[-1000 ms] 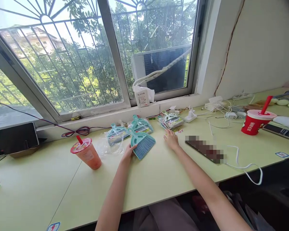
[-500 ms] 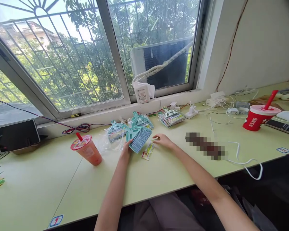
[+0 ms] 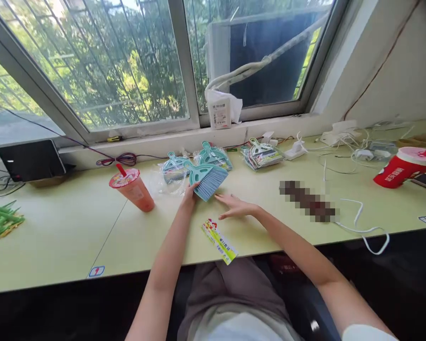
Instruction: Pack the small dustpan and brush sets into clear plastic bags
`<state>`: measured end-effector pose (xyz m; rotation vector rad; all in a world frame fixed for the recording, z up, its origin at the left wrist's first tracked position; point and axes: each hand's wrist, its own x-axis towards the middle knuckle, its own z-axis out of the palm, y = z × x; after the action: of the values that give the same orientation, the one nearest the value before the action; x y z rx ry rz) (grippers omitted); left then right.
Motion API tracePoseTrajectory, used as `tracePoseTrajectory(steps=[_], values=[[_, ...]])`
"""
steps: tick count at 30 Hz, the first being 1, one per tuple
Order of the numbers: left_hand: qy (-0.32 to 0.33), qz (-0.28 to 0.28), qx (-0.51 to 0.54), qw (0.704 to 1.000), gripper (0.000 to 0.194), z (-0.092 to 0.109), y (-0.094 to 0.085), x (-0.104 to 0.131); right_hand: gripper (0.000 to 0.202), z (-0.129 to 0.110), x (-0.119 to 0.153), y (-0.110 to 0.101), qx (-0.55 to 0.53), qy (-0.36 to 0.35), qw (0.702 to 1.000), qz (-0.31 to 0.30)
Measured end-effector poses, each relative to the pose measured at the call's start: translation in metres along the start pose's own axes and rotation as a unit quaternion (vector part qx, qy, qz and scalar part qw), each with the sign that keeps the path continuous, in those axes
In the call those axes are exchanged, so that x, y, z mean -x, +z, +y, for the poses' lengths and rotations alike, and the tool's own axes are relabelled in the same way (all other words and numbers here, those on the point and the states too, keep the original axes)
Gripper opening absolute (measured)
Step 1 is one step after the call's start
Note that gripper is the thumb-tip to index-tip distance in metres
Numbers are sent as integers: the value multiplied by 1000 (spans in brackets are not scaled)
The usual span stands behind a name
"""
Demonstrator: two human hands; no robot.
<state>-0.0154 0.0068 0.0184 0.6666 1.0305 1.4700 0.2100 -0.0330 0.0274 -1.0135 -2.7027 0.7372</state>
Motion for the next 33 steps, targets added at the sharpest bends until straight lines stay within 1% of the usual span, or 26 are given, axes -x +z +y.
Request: tracePoseTrajectory(steps=[1,3,5,7,9,10,13,15,16,18,20,21,23,24,26,28,30,32,33], values=[[2,4,9,1000,31,-1,0,0,95,-9,3,8,17,-9,1000,-10],[5,-2,25,1000,32,-2,1,0,84,-21,10,19,31,-22,999,-12],[5,-2,28,1000,36,-4,1,-1,64,-29,17,22,31,-25,999,14],[-2,0,18,1000,38,-4,2,-1,47,-39,25,22,20,-8,998,53],[-9,1,6,1000,37,-4,2,-1,42,-53,35,26,16,13,995,94],[-10,0,2,1000,36,-4,2,0,43,-61,41,30,19,14,994,104],[-11,-5,-1,1000,32,-4,1,0,43,-82,57,46,45,-16,994,95],[-10,-6,0,1000,31,-4,1,0,36,-84,64,53,26,-30,995,87],[-10,-4,1,1000,30,-4,1,0,36,-80,65,53,5,-32,995,90],[-14,-3,0,1000,28,-4,1,0,44,-62,65,46,-37,-21,994,106],[-18,-8,-2,1000,26,-3,1,0,53,-34,65,32,-58,23,990,129],[-18,-15,-3,1000,26,-3,1,-1,53,-19,66,22,-61,56,987,135],[-13,-34,-6,999,29,-3,1,-1,43,10,71,2,-62,117,983,127],[-9,-43,-8,999,31,-3,0,-1,34,22,76,-8,-61,132,983,110],[0,-53,-15,998,35,-4,0,-2,21,40,90,-25,-52,137,986,79],[4,-56,-23,998,37,-4,-1,-2,19,49,104,-36,-40,132,988,68],[2,-58,-34,998,39,-4,-2,-2,27,49,112,-41,-39,142,987,71],[2,-64,-47,997,41,-5,-2,-2,33,43,110,-41,-58,159,982,82],[4,-68,-53,996,43,-5,-3,-1,35,38,104,-40,-73,162,980,90]])
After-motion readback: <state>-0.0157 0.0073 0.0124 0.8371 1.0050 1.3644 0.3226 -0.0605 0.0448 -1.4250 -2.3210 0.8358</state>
